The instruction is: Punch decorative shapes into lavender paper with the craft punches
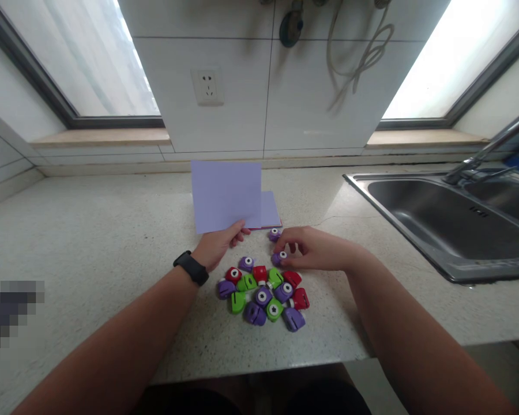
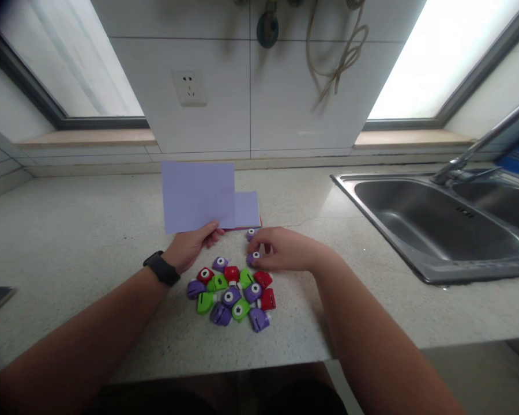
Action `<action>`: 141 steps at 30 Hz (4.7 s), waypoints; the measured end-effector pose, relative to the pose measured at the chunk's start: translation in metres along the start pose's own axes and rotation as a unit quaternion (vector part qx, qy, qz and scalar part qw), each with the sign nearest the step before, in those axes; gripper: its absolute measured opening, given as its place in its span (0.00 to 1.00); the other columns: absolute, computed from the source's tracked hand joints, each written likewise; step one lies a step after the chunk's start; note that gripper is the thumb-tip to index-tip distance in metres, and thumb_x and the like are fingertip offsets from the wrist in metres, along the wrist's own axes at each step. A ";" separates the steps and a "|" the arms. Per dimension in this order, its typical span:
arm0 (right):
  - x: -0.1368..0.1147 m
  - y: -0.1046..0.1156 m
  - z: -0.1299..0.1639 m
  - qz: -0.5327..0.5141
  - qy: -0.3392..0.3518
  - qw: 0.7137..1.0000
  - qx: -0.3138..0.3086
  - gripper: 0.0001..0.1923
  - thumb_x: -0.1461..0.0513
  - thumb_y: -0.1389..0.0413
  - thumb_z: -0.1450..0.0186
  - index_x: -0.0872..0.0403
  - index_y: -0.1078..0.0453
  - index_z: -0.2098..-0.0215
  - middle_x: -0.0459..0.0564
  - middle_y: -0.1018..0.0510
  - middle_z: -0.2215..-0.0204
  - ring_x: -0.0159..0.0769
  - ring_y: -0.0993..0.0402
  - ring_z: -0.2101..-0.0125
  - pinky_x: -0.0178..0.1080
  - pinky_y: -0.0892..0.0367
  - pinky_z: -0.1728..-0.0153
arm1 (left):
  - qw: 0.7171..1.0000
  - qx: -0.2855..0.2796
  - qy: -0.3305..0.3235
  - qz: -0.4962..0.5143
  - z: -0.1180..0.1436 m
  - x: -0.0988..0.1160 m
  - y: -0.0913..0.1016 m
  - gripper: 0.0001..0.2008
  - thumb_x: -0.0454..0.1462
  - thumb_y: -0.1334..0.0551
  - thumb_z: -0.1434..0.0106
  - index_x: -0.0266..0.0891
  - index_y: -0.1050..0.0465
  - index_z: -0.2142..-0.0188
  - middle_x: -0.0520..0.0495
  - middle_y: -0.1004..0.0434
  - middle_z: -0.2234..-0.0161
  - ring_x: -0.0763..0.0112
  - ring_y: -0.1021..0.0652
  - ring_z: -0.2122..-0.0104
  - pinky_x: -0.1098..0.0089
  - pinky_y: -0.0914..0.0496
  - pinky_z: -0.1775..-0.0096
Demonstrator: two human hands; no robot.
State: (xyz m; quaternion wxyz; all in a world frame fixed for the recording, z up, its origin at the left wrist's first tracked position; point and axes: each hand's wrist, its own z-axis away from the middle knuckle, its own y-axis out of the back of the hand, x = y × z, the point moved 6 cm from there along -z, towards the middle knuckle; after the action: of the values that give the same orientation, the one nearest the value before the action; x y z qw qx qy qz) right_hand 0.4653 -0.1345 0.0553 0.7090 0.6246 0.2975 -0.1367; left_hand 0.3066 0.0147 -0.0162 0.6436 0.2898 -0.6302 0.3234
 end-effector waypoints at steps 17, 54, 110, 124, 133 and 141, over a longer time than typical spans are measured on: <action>-0.034 -0.006 -0.005 0.005 0.138 0.988 0.070 0.08 0.63 0.41 0.30 0.53 0.23 0.53 0.51 0.18 0.56 0.39 0.24 0.53 0.44 0.33 0.47 | 1.000 -0.003 0.002 -0.006 0.001 0.001 -0.001 0.22 0.54 0.32 0.40 0.36 0.19 0.70 0.48 0.24 0.73 0.71 0.30 0.73 0.68 0.36 0.68; -0.056 -0.039 -0.018 0.148 0.170 0.973 0.054 0.09 0.56 0.39 0.31 0.53 0.21 0.62 0.48 0.18 0.67 0.39 0.25 0.62 0.44 0.41 0.54 | 1.000 -0.006 0.010 0.008 0.001 0.001 -0.001 0.20 0.53 0.32 0.40 0.37 0.19 0.70 0.48 0.24 0.72 0.70 0.30 0.72 0.67 0.36 0.67; -0.139 -0.061 -0.003 0.302 0.010 0.952 0.056 0.14 0.58 0.37 0.40 0.57 0.26 0.57 0.56 0.18 0.64 0.51 0.27 0.60 0.50 0.39 0.56 | 0.999 0.016 -0.029 0.040 0.001 0.001 0.002 0.21 0.54 0.32 0.42 0.36 0.20 0.71 0.45 0.21 0.71 0.71 0.29 0.73 0.69 0.36 0.70; -0.144 -0.113 0.032 0.245 -0.034 0.944 0.220 0.20 0.62 0.40 0.33 0.50 0.30 0.43 0.56 0.21 0.52 0.53 0.29 0.52 0.55 0.37 0.51 | 0.998 0.021 0.064 -0.017 0.033 0.013 0.046 0.17 0.45 0.29 0.46 0.31 0.24 0.66 0.41 0.20 0.69 0.76 0.28 0.77 0.75 0.37 0.76; -0.021 -0.050 0.107 0.022 -0.144 0.925 0.351 0.13 0.68 0.48 0.33 0.51 0.26 0.54 0.53 0.20 0.54 0.43 0.24 0.56 0.50 0.28 0.51 | 0.955 0.024 -0.004 -0.295 0.099 0.036 0.075 0.22 0.55 0.41 0.32 0.38 0.27 0.65 0.51 0.29 0.77 0.70 0.29 0.78 0.69 0.34 0.74; -0.011 -0.060 0.088 -0.098 -0.079 0.966 0.226 0.22 0.65 0.52 0.26 0.43 0.29 0.39 0.51 0.25 0.39 0.45 0.28 0.40 0.55 0.33 0.38 | 0.816 -0.106 -0.280 -0.494 0.150 0.035 0.036 0.19 0.39 0.43 0.27 0.48 0.28 0.39 0.44 0.25 0.42 0.58 0.28 0.42 0.52 0.33 0.40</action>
State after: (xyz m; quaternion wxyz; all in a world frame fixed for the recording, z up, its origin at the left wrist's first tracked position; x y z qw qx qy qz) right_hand 0.4446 -0.2324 0.0174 0.5535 0.7240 0.2616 -0.3179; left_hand 0.1853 -0.0782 0.0235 0.5395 0.5702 -0.5857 -0.2022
